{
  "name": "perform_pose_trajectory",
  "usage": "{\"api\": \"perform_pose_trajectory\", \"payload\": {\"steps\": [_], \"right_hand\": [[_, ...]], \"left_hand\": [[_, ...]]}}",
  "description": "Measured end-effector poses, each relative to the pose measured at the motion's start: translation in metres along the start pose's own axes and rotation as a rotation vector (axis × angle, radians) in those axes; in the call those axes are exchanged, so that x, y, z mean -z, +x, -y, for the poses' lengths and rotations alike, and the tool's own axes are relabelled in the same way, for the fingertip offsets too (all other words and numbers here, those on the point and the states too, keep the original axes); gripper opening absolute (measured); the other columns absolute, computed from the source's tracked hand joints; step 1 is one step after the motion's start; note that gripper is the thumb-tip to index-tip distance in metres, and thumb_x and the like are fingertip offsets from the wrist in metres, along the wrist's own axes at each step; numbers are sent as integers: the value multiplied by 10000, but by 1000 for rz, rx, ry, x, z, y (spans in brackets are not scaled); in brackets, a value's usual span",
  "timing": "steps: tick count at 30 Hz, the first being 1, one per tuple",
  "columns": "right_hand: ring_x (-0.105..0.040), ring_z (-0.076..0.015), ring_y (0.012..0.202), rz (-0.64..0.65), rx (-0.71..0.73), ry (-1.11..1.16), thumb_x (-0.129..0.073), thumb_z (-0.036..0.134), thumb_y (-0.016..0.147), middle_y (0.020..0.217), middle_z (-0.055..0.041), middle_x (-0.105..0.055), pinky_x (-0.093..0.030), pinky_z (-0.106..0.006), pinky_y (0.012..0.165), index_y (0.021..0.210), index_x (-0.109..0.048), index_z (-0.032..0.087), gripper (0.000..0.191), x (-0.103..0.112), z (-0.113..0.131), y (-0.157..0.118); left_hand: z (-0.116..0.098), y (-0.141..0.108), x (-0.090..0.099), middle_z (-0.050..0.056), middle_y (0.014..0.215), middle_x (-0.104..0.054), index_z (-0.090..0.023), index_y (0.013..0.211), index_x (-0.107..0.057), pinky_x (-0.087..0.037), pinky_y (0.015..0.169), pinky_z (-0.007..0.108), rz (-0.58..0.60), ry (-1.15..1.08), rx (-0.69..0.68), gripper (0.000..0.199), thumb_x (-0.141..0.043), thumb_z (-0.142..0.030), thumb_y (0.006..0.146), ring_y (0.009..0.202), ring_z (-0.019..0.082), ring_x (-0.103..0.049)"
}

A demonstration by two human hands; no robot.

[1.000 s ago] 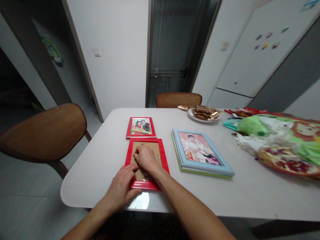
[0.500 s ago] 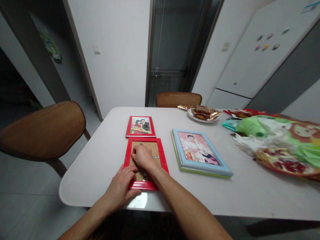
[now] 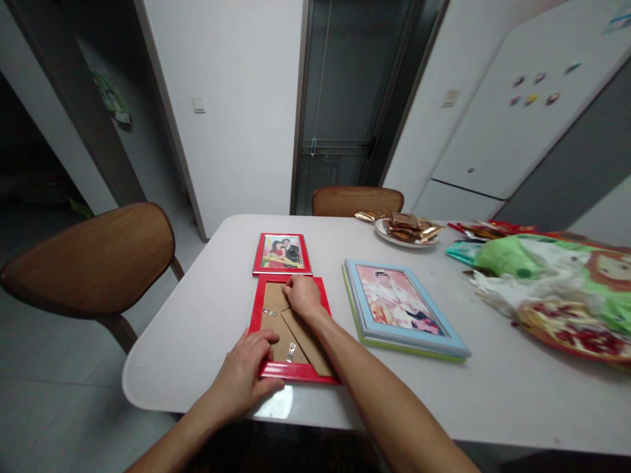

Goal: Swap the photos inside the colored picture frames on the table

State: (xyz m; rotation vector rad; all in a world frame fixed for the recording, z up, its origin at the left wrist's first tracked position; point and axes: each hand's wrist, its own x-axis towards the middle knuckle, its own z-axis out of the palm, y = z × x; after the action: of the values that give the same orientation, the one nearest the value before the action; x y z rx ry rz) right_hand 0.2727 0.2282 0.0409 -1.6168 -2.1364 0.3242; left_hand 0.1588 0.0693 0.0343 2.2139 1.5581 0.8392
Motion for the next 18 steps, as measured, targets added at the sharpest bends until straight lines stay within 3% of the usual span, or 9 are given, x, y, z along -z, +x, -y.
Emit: {"api": "perform_pose_trajectory", "payload": {"steps": [5, 10, 14, 18], "right_hand": [[-570, -181, 702, -8, -79, -59, -514, 303, 701, 775, -97, -648, -339, -242, 555, 729, -622, 158, 183, -5, -7, 17], [-565, -173, 679, -24, -99, -49, -537, 283, 677, 736, -88, -640, -341, -237, 549, 726, -609, 157, 154, -6, -4, 19], [-564, -148, 671, -28, -28, 14, -473, 338, 732, 730, -52, -640, -360, -228, 578, 733, -602, 164, 217, 3, -5, 7], [-568, -129, 708, -73, 28, 161, -437, 308, 752, 806, -34, -643, -390, -221, 637, 818, -603, 169, 226, 22, -21, -18]], "left_hand": [[-1, 1, 1, 46, 1074, -534, -201, 738, -471, -253, 969, 432, 2, 14, -2, 247, -663, -211, 582, 1009, 214, -465], [-3, 1, 2, 54, 1061, -538, -197, 756, -482, -262, 959, 419, 0, 71, -15, 227, -645, -228, 602, 998, 207, -472], [-6, 1, 4, 88, 1124, -509, -180, 838, -501, -230, 968, 469, 45, 179, -30, 320, -661, -331, 605, 1053, 241, -443], [-7, 0, 6, 102, 1122, -508, -153, 872, -504, -321, 922, 410, 64, 252, -38, 360, -667, -348, 616, 1038, 232, -446]]}}
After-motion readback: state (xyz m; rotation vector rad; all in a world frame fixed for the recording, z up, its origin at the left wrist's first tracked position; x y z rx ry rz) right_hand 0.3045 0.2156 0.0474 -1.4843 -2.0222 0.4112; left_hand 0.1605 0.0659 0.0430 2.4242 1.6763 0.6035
